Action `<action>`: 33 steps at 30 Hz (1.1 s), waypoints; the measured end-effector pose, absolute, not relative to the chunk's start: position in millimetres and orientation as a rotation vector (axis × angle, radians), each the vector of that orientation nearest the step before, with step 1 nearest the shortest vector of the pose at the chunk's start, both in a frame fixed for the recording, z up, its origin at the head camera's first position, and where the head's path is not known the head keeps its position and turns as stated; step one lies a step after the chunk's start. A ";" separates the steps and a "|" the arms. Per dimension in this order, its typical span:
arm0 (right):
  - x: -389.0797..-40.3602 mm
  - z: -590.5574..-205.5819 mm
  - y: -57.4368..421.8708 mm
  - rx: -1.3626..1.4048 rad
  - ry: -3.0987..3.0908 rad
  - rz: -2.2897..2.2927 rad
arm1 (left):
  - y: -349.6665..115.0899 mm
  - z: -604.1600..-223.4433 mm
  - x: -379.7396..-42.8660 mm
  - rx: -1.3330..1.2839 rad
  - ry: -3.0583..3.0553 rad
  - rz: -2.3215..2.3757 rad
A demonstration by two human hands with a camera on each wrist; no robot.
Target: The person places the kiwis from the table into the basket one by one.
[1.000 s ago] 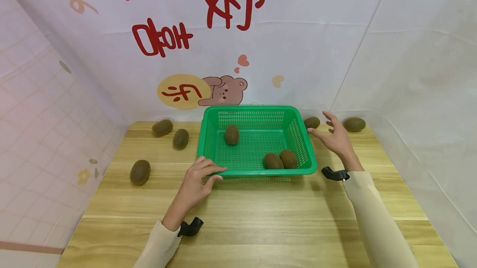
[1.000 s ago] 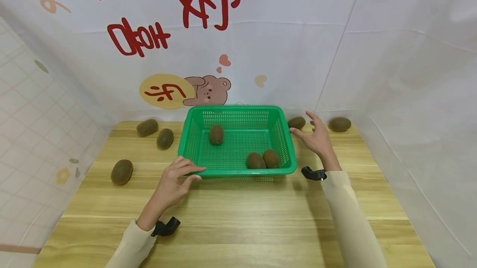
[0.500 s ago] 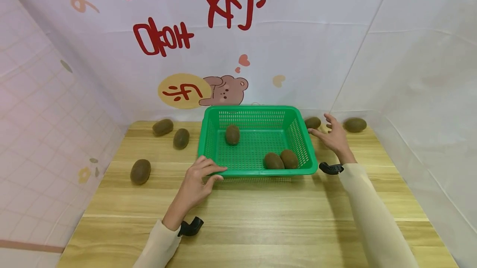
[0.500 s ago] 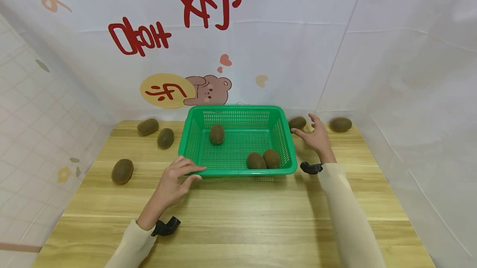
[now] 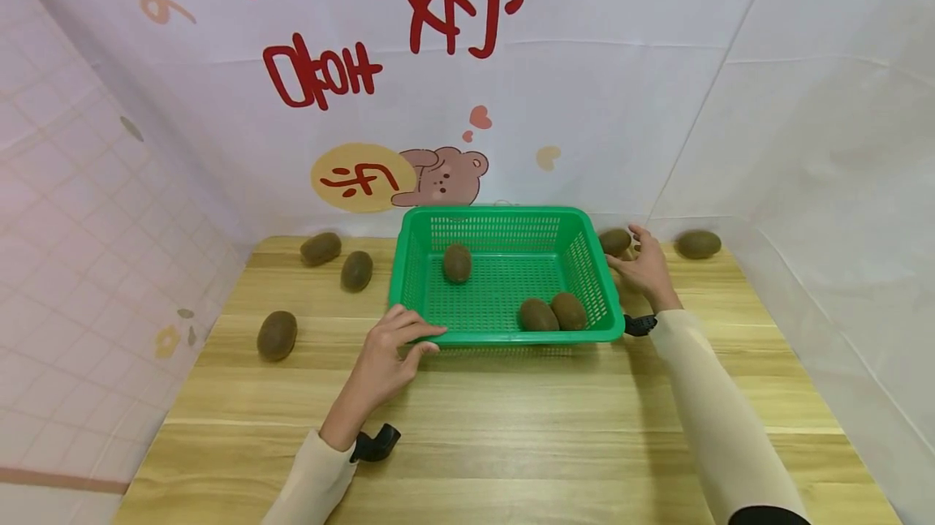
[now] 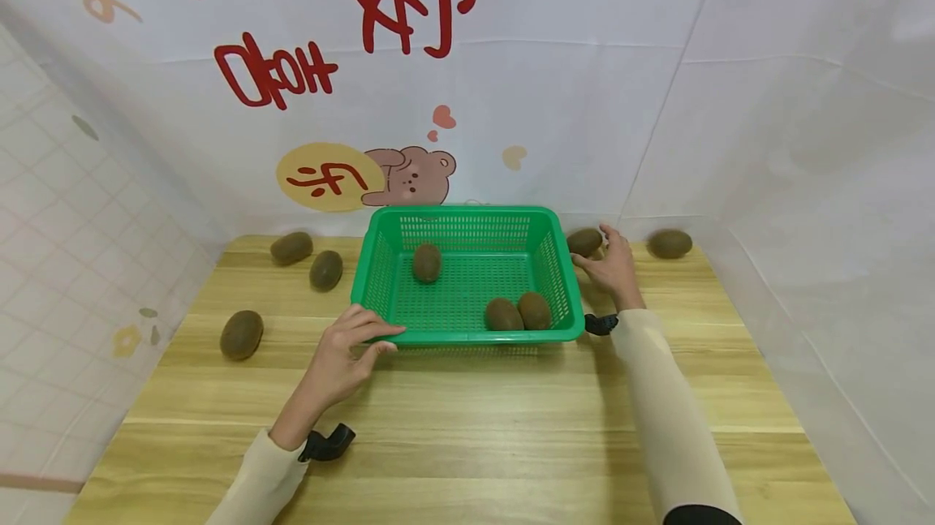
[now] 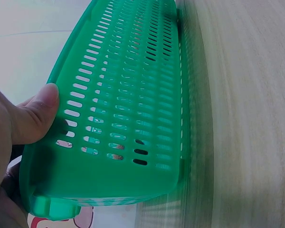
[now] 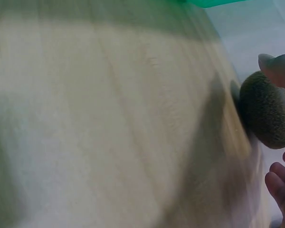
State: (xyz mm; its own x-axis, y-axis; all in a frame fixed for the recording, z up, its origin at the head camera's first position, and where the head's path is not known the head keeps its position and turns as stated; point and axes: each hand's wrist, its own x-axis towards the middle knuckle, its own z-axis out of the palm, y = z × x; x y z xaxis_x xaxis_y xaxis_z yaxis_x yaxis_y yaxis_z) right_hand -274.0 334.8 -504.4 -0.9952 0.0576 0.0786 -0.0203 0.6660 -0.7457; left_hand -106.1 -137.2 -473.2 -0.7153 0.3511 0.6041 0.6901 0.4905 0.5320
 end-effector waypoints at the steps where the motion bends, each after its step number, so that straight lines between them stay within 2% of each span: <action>1: -274.9 -504.8 334.6 -0.024 -2.772 1.237 | -136.7 -473.0 -106.7 -0.867 -2.316 -1.103; 14: -279.3 -510.4 333.9 -0.027 -2.744 1.113 | -130.2 -474.2 -110.0 -0.890 -2.284 -1.102; 33: -269.7 -509.1 331.5 -0.066 -2.727 1.223 | -136.8 -474.4 -105.0 -0.860 -2.325 -1.121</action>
State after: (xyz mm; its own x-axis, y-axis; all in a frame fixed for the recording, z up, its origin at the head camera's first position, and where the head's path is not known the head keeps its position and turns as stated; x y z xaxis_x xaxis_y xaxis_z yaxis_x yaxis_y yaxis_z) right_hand -269.7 331.5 -509.1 -0.9875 0.1019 0.1202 -0.0220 0.6664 -0.7452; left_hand -105.0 -136.8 -474.4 -0.7216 0.3485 0.5982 0.6851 0.4843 0.5441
